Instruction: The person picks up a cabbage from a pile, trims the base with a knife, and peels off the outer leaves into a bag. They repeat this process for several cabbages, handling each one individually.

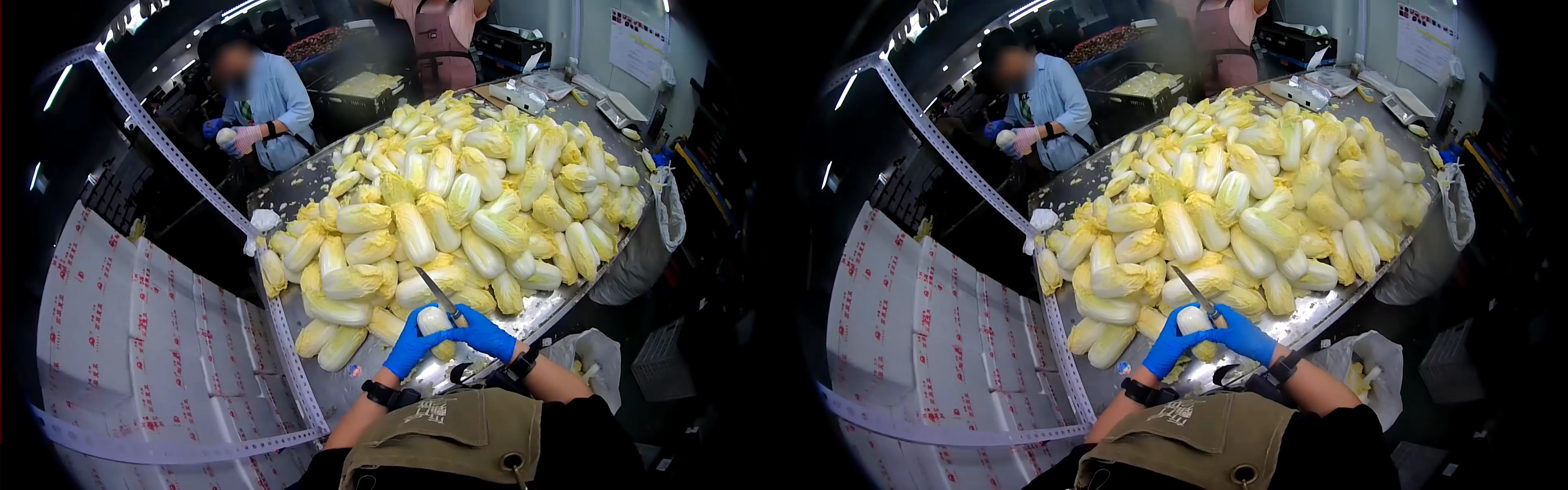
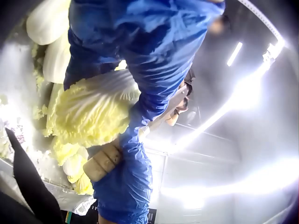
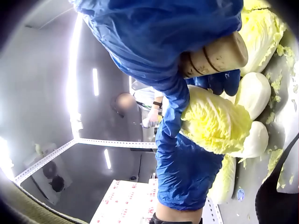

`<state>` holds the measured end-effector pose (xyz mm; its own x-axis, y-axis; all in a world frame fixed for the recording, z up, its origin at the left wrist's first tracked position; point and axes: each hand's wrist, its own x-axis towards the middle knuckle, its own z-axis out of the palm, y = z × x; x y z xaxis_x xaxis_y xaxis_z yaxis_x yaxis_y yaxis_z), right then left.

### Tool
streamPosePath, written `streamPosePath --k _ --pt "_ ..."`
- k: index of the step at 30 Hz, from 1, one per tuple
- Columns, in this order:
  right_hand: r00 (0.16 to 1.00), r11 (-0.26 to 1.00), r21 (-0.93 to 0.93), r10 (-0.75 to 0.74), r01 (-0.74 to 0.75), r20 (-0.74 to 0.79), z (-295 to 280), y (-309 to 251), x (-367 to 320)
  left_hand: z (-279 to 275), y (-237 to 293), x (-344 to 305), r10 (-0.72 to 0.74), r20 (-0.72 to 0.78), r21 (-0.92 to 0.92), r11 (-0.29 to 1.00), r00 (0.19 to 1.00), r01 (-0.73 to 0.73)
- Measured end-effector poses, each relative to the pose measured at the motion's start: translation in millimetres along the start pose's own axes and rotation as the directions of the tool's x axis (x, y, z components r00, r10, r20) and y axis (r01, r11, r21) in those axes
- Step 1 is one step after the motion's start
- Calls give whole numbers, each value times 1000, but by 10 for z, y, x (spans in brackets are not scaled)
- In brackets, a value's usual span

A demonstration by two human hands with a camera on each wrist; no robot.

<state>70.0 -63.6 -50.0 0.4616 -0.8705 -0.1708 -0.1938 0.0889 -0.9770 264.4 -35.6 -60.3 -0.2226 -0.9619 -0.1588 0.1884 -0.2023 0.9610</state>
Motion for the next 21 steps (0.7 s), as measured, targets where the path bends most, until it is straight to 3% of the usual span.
streamPosePath --k 3,6,7,10,11,12,14,15,17,18,19,20,21 --pt "994 998 47 45 -50 103 -10 103 1 -65 -34 -28 -22 69 17 1000 997 21" --pt "948 955 33 289 -295 134 -83 -275 -156 -267 -160 -38 2 179 119 993 984 -24" --pt "942 947 -20 322 -322 99 -168 -241 -152 -329 -147 -69 38 189 255 963 981 -87" --pt "960 951 -258 218 -169 175 -476 26 -106 -476 -24 -224 -215 161 290 943 963 162" --pt "973 952 -296 140 -81 184 -554 29 -157 -573 -118 -244 -206 210 332 934 956 128" --pt "962 929 -326 233 -176 145 -614 -7 -183 -603 -80 -274 -244 199 214 956 949 201" --pt "977 953 -256 192 -163 92 -666 36 -225 -592 78 -333 -328 189 -49 938 925 343" --pt "967 947 -246 236 -206 97 -656 25 -249 -524 245 -359 -227 188 -200 944 956 263" --pt "984 956 -255 165 -145 61 -605 112 -299 -485 320 -312 -159 142 -345 917 977 200" --pt "988 955 -258 153 -143 20 -543 111 -333 -414 396 -326 -144 180 -602 767 973 225" --pt "989 968 -206 138 -147 -58 -485 214 -326 -395 326 -211 -23 250 -764 610 968 212" --pt "982 977 -160 114 -138 -149 -450 301 -264 -296 485 -187 10 242 -809 554 970 196" --pt "964 982 22 190 -190 -185 -378 125 -255 -196 610 -180 15 216 -848 498 976 180"
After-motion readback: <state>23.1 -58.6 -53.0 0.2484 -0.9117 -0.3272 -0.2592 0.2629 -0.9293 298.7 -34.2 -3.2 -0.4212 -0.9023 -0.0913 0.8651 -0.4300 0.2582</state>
